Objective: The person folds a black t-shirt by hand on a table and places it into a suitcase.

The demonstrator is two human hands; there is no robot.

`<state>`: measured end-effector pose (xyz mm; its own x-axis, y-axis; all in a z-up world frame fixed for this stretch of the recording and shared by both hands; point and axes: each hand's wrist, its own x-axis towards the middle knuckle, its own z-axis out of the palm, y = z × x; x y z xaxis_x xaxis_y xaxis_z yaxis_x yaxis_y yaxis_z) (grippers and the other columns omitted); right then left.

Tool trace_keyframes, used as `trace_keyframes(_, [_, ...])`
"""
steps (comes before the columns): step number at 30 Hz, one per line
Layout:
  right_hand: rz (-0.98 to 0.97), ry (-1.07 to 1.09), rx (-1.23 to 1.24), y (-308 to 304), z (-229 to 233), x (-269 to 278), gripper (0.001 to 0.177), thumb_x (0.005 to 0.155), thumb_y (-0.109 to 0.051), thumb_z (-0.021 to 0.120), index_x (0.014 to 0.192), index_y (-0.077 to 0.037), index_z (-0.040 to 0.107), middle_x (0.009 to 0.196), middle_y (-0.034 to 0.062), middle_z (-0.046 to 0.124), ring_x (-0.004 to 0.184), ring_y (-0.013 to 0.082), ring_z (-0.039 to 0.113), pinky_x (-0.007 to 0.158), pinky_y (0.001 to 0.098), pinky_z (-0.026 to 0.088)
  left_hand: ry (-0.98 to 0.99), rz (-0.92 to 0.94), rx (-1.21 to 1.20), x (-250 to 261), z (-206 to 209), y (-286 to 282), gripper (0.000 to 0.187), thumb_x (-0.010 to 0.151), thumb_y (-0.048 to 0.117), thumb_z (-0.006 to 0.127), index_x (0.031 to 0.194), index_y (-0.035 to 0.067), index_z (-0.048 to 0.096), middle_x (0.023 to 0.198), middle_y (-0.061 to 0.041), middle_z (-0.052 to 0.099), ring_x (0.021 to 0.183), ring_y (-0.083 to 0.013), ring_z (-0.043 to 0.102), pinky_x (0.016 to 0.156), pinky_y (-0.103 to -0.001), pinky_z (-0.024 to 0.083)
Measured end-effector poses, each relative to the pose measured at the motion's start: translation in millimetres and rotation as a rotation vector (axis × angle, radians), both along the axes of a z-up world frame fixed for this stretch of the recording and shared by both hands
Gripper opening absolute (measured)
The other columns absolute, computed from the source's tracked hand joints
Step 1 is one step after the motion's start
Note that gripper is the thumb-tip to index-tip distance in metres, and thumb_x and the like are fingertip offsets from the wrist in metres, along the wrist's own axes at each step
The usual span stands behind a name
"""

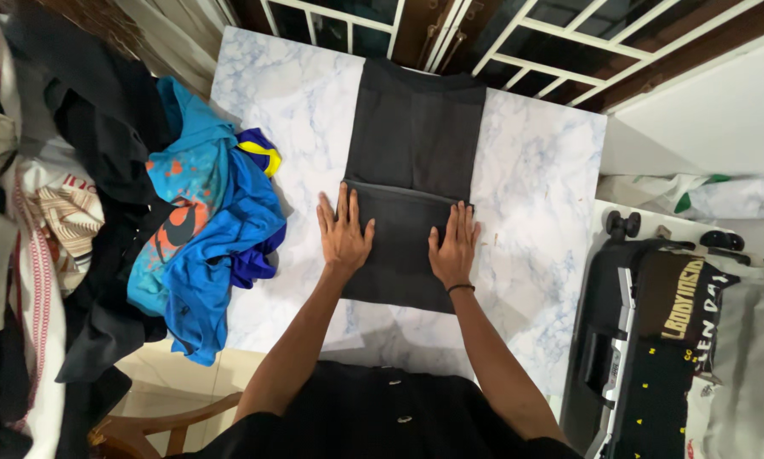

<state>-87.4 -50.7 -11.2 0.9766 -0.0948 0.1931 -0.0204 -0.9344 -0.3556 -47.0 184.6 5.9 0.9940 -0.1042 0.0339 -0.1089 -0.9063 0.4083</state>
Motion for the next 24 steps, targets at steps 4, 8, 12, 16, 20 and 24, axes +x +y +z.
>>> trace_keyframes(4, [0.063, -0.021, 0.075, 18, 12, -13, 0.055, 0.100, -0.018, 0.057, 0.149, 0.002, 0.046, 0.163, 0.0245, 0.037, 0.153, 0.0468, 0.030, 0.125, 0.0599, 0.023, 0.032, -0.031, 0.034, -10, 8, -14, 0.071, 0.097, 0.036, 0.057, 0.153, -0.003, 0.038, 0.164, -0.024, 0.024, 0.149, -0.0572, 0.015, 0.122, -0.062, 0.016])
trace_keyframes(8, [0.235, 0.013, 0.132, 52, 16, -53, 0.055, 0.100, -0.020, 0.057, 0.149, 0.003, 0.047, 0.160, 0.0274, 0.038, 0.151, 0.0478, 0.032, 0.123, 0.0601, 0.025, -0.065, -0.233, -0.112, -61, 4, -27, 0.061, 0.098, 0.031, 0.058, 0.149, -0.001, 0.047, 0.162, -0.026, 0.031, 0.150, -0.0552, 0.021, 0.123, -0.062, 0.020])
trace_keyframes(12, [0.170, 0.097, 0.106, 62, 16, -80, 0.054, 0.101, -0.022, 0.055, 0.149, 0.002, 0.048, 0.160, 0.0264, 0.040, 0.150, 0.0468, 0.033, 0.121, 0.0600, 0.026, -0.041, -0.210, -0.118, -93, -2, -11, 0.060, 0.099, 0.032, 0.059, 0.150, 0.003, 0.049, 0.161, -0.024, 0.035, 0.150, -0.0503, 0.026, 0.122, -0.061, 0.023])
trace_keyframes(16, [0.104, 0.076, 0.033, 41, 18, -97, 0.051, 0.101, -0.024, 0.055, 0.148, -0.006, 0.053, 0.159, 0.0190, 0.044, 0.149, 0.0420, 0.037, 0.121, 0.0602, 0.026, -0.028, -0.177, -0.072, -99, -1, 20, 0.057, 0.095, 0.032, 0.060, 0.149, 0.015, 0.051, 0.161, -0.018, 0.036, 0.151, -0.0413, 0.030, 0.122, -0.059, 0.024])
trace_keyframes(20, [0.065, 0.067, -0.072, 10, 19, -113, 0.048, 0.099, -0.027, 0.057, 0.145, -0.013, 0.057, 0.160, 0.0163, 0.044, 0.149, 0.0402, 0.037, 0.120, 0.0636, 0.024, -0.027, -0.110, -0.020, -102, 2, 51, 0.061, 0.093, 0.034, 0.061, 0.150, 0.017, 0.050, 0.162, -0.018, 0.034, 0.150, -0.0443, 0.028, 0.122, -0.059, 0.023])
trace_keyframes(24, [0.072, 0.053, -0.035, 1, 21, -121, 0.049, 0.103, -0.026, 0.056, 0.148, -0.009, 0.054, 0.163, 0.0212, 0.039, 0.150, 0.0459, 0.034, 0.119, 0.0648, 0.025, -0.047, -0.108, -0.008, -105, 0, 55, 0.063, 0.095, 0.036, 0.061, 0.153, 0.016, 0.048, 0.162, -0.027, 0.031, 0.150, -0.0478, 0.028, 0.121, -0.060, 0.022])
